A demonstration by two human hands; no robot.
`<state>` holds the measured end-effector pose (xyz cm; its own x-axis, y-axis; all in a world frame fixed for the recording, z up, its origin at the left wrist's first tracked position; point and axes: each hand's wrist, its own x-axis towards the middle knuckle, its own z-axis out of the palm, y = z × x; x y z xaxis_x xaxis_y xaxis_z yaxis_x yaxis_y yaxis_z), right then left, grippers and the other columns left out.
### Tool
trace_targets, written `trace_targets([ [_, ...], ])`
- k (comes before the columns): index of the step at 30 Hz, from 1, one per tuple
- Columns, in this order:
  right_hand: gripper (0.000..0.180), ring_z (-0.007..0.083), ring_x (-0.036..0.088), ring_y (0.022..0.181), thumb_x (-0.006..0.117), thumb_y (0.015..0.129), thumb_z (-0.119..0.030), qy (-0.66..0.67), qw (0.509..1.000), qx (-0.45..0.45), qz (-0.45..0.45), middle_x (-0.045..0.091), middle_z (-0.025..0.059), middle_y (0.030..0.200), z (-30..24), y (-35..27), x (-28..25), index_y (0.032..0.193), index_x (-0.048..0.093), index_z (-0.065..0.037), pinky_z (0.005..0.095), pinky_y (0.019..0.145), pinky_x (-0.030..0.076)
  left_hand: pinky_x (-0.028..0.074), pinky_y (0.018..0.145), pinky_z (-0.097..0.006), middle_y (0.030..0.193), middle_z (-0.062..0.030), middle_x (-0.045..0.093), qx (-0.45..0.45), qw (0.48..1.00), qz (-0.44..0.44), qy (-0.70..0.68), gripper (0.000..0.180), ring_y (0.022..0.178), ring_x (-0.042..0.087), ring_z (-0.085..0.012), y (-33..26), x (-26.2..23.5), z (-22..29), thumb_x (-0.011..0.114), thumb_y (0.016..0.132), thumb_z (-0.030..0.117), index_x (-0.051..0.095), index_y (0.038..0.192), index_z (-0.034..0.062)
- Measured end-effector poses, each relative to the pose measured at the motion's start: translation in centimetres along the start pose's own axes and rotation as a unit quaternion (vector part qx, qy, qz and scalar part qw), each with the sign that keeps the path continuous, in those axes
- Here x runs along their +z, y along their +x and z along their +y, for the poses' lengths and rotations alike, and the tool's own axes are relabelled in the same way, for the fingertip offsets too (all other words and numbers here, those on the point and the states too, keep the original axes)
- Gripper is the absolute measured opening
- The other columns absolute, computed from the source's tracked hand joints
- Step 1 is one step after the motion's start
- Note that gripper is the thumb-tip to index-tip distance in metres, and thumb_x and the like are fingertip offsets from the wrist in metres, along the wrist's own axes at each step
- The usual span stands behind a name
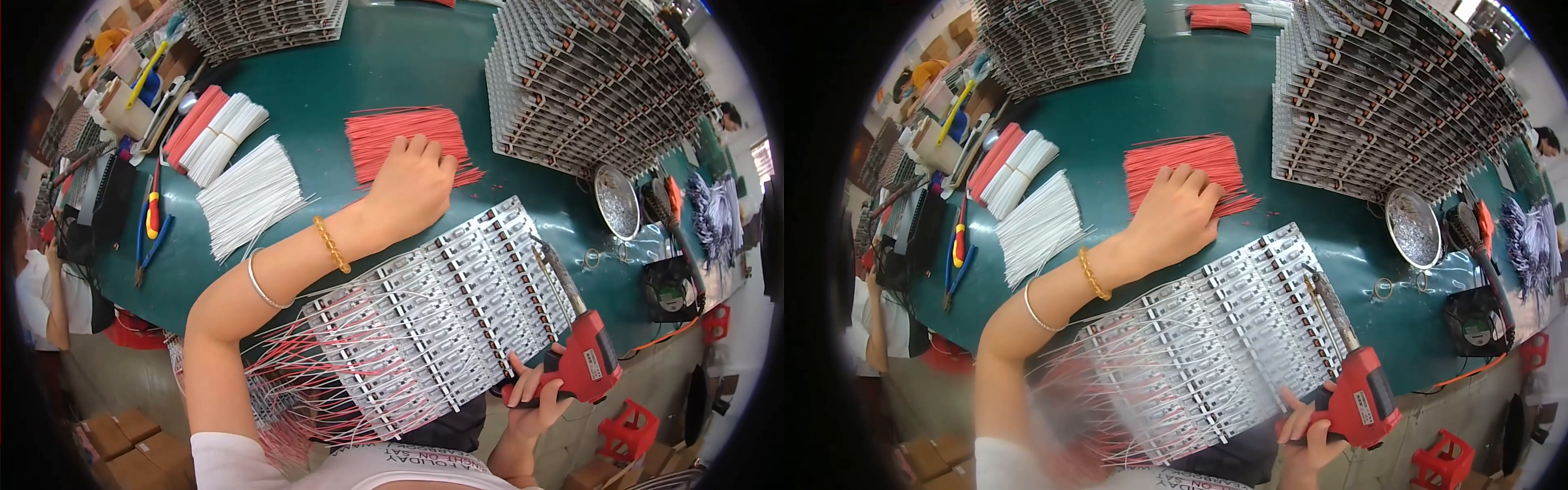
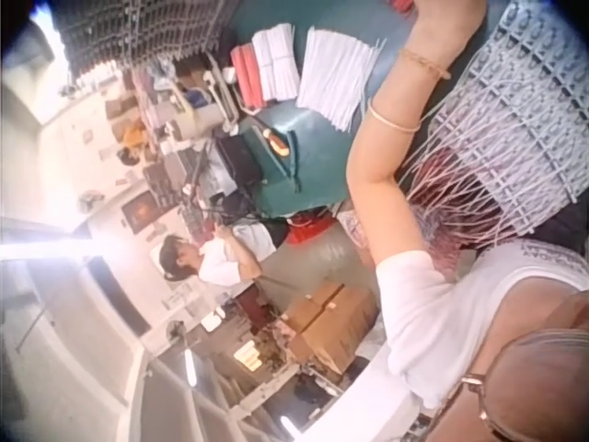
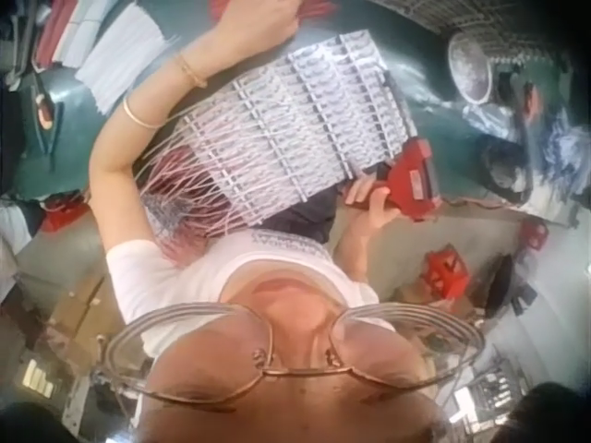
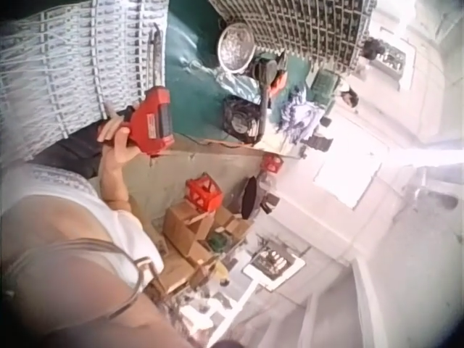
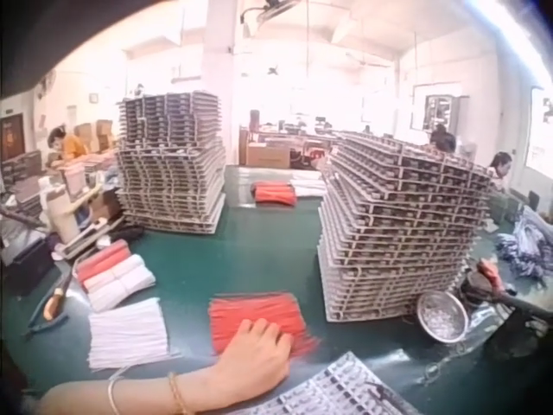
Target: The person solders red and white wires onto a circuit board panel, positioning the wires by hand and securing them with a soldering tool.
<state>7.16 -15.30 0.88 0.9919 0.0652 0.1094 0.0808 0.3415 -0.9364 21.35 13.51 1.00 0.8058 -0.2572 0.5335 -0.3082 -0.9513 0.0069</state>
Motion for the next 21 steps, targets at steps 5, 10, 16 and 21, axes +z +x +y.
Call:
trace_targets([
  [5, 0.048, 0.0112, 0.041, 0.036, 0.046, 0.097, -0.028, 0.0, 1.0, 0.01, 0.012, 0.039, 0.0017, 0.053, -0.1, 0.0, 0.2, 0.127, 0.033, 0.007, 0.0465, 0.085, 0.052, 0.044, 0.064, -0.038, 0.076, -0.0156, 0.061, 0.01, 0.989, -0.139, 0.059, 0.017, 0.074, 0.06, -0.0287, 1.5, -1.1, 0.2, 0.062, 0.067, 0.006, 0.059, 0.081, -0.0021],
  [10, 0.05, 0.0126, 0.042, 0.037, 0.052, 0.093, -0.024, 0.022, 0.999, 0.023, 0.029, 0.04, 0.0021, 0.052, 0.1, 0.1, 0.5, 0.127, 0.033, 0.007, 0.0493, 0.083, 0.051, 0.047, 0.062, -0.042, 0.075, -0.0221, 0.062, -0.001, 0.986, -0.17, -0.001, 0.015, 0.076, 0.063, -0.0351, 2.1, -0.8, -1.6, 0.061, 0.067, 0.006, 0.058, 0.079, -0.0039],
  [16, 0.047, 0.0126, 0.042, 0.038, 0.05, 0.093, -0.02, 0.033, 0.999, 0.018, 0.034, 0.041, 0.0025, 0.053, 0.1, 0.0, 0.6, 0.127, 0.033, 0.008, 0.0488, 0.084, 0.051, 0.048, 0.07, -0.042, 0.079, -0.0214, 0.062, -0.133, 0.932, -0.24, -0.236, 0.016, 0.076, 0.062, -0.0322, 2.2, -2.9, -4.0, 0.057, 0.073, 0.005, 0.059, 0.084, -0.0072],
  [21, 0.05, 0.0137, 0.042, 0.04, 0.054, 0.09, -0.016, 0.059, 0.997, 0.022, 0.043, 0.043, 0.0034, 0.052, 0.2, 0.1, 0.4, 0.128, 0.033, 0.008, 0.0514, 0.083, 0.05, 0.047, 0.07, -0.041, 0.076, -0.0227, 0.062, -0.183, 0.913, -0.255, -0.261, 0.02, 0.076, 0.061, -0.0351, 2.0, -3.7, -4.5, 0.059, 0.082, 0.013, 0.061, 0.083, -0.0065],
])
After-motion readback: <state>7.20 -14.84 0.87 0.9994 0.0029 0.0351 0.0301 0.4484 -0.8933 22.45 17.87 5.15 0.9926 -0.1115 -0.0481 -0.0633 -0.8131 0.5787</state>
